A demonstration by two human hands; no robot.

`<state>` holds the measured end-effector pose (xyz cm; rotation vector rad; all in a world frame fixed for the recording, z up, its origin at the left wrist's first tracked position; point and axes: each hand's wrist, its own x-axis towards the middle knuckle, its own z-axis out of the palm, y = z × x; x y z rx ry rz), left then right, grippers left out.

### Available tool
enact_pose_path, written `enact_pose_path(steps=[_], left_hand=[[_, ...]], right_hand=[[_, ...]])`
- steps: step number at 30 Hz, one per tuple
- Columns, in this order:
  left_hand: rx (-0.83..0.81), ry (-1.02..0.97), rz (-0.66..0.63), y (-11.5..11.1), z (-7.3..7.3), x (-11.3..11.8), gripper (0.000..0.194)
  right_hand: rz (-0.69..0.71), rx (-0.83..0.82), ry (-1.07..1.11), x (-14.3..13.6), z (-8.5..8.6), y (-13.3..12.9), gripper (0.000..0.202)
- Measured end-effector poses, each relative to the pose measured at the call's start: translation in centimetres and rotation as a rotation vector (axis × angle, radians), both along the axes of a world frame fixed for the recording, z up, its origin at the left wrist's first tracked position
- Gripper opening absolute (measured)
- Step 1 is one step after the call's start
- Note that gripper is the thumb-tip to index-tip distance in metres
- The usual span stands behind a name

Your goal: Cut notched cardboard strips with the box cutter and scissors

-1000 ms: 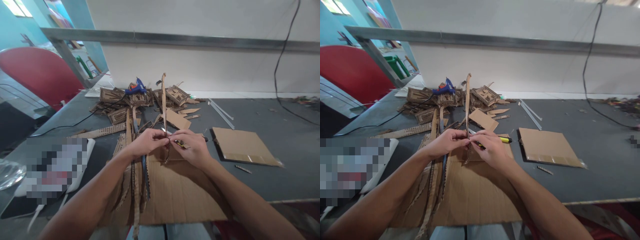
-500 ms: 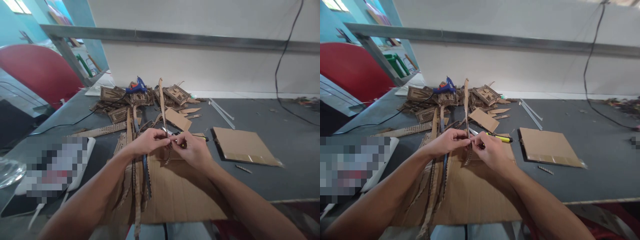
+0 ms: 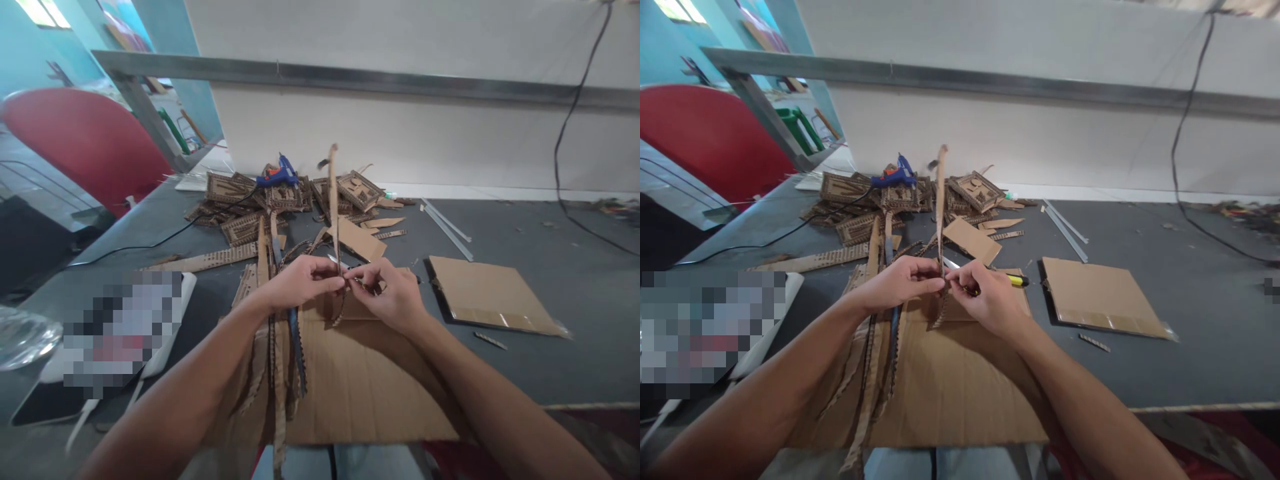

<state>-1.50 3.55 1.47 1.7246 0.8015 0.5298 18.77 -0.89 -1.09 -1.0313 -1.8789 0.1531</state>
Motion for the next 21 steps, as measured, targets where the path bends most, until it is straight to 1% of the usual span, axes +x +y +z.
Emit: enact_pose_path(steps=[3,5,7,10,12,15,19,21], left_hand=[[-0.121,-0.102,0.106,-0.09,-0.37,0.43,0.034],[-0.178,-0.157,0.173,-0.21,-0.57,0.71,0.038],[-0.201,-0.194,0.21,-0.32,-0.64,0.9,0.04],[-0.183,-0.185,0.213,-0.41,-0.52,1.0,0.04],[-0.166,-0.167,0.198,-0.41,-0.4,1.0,0.037],[-0.174,-0.177,0.174,-0.35,-0.39,0.97,0.033],[-0.212,-0.174,0.144,-0.27,-0.69,0.91,0.032],[-0.184,-0.149,0.143,-0.25,-0.85,0.84,0.032]], right_hand=[[-0.037,0.045,-0.018,0.33,-0.01,0.14,0.017],[-0.025,0.047,-0.03,0.5,-0.07,0.14,0.017],[0.0,0.023,-0.045,0.61,-0.18,0.12,0.018],[0.024,-0.001,-0.072,0.63,-0.24,0.13,0.012],[0.02,0.034,-0.069,0.56,-0.15,0.16,0.013],[0.037,0.082,-0.088,0.4,0.06,0.17,0.018],[0.099,0.057,-0.124,0.27,-0.03,0.2,0.029],[0.096,0.064,-0.099,0.27,-0.24,0.27,0.033]])
